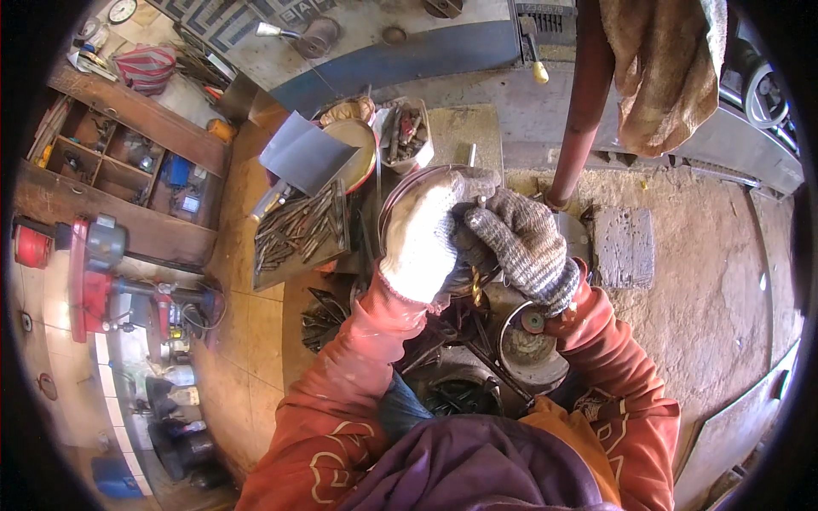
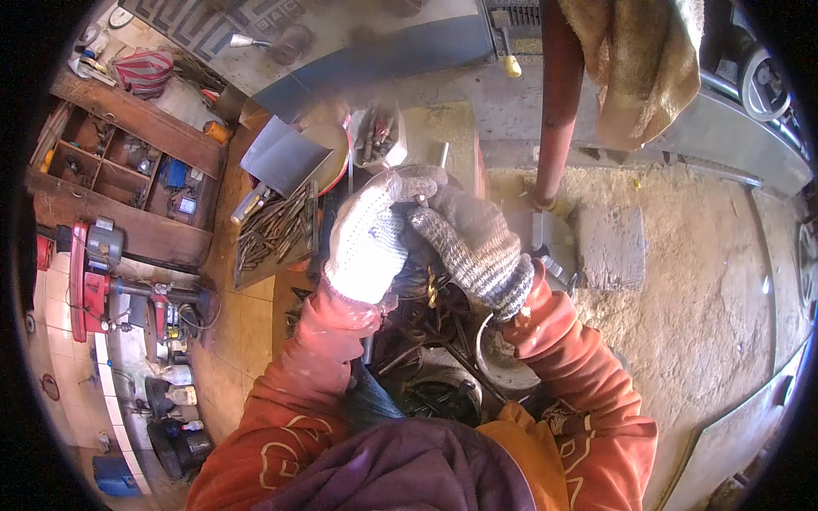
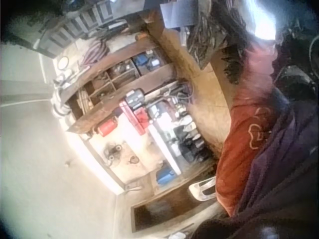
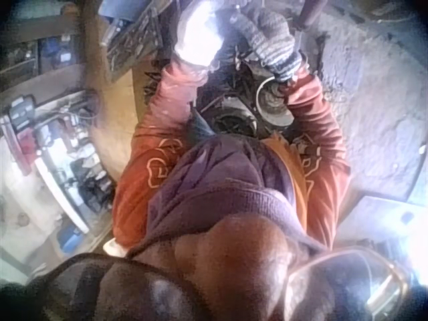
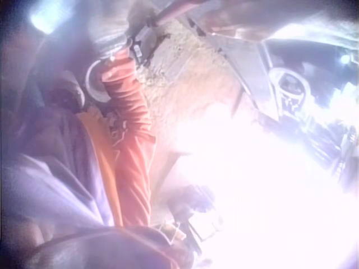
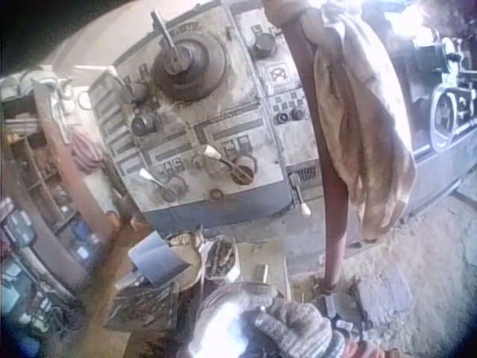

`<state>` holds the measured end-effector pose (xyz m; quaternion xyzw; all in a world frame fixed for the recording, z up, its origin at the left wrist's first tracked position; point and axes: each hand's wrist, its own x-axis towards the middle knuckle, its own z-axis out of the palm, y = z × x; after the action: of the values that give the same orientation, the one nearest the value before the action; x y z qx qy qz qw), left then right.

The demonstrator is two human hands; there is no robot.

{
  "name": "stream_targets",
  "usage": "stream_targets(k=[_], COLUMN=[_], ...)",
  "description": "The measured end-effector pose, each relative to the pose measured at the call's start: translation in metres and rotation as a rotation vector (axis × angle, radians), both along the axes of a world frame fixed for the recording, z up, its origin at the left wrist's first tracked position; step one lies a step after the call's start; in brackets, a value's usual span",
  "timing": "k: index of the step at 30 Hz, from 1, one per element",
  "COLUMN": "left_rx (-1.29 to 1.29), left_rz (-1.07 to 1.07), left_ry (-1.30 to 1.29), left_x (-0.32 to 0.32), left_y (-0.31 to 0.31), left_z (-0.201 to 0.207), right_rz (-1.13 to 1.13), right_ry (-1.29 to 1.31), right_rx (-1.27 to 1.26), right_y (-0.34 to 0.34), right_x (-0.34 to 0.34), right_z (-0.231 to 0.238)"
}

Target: The person looks through several containers of small metal pieces by hand, picking up one drill bit to look at it before putting it back into the tray.

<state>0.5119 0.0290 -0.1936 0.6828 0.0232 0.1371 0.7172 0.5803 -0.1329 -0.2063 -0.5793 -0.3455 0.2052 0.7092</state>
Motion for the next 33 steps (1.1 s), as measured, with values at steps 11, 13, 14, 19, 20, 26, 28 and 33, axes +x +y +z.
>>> stream_targets(k=[11, 13, 14, 19, 20, 26, 28, 33], left_rx=[-0.022, -0.094, -0.145, 0.877, 1.021, 1.149, 1.105, 0.665], left_rz=[0.048, 0.064, 0.177, 0.332, 0.384, 0.505, 0.549, 0.534], left_ry=[-0.052, -0.083, -0.071, -0.31, -0.342, -0.326, -0.4, -0.351], left_x=[-0.003, -0.001, -0.001, 0.0, -0.006, -0.016, -0.017, -0.033], left_y=[-0.006, 0.003, 0.009, 0.062, 0.065, 0.086, 0.102, 0.107], left_z=[0.013, 0.014, 0.014, 0.022, 0.017, 0.0, -0.013, -0.034], right_rz=[-0.022, -0.082, -0.104, -0.251, -0.316, -0.346, -0.35, -0.39], right_ry=[-0.219, -0.331, -0.362, -0.303, -0.471, -0.623, -0.665, -0.94], right_rx=[-0.119, -0.212, -0.245, -0.451, -0.413, -0.412, -0.454, -0.503], right_y=[-0.002, -0.004, -0.005, -0.01, -0.014, -0.008, -0.003, 0.004], right_x=[0.001, 0.002, 0.003, 0.008, 0.012, 0.008, 0.009, 0.012], right_z=[-0.002, -0.008, -0.009, 0.01, 0.002, 0.003, 0.005, -0.005])
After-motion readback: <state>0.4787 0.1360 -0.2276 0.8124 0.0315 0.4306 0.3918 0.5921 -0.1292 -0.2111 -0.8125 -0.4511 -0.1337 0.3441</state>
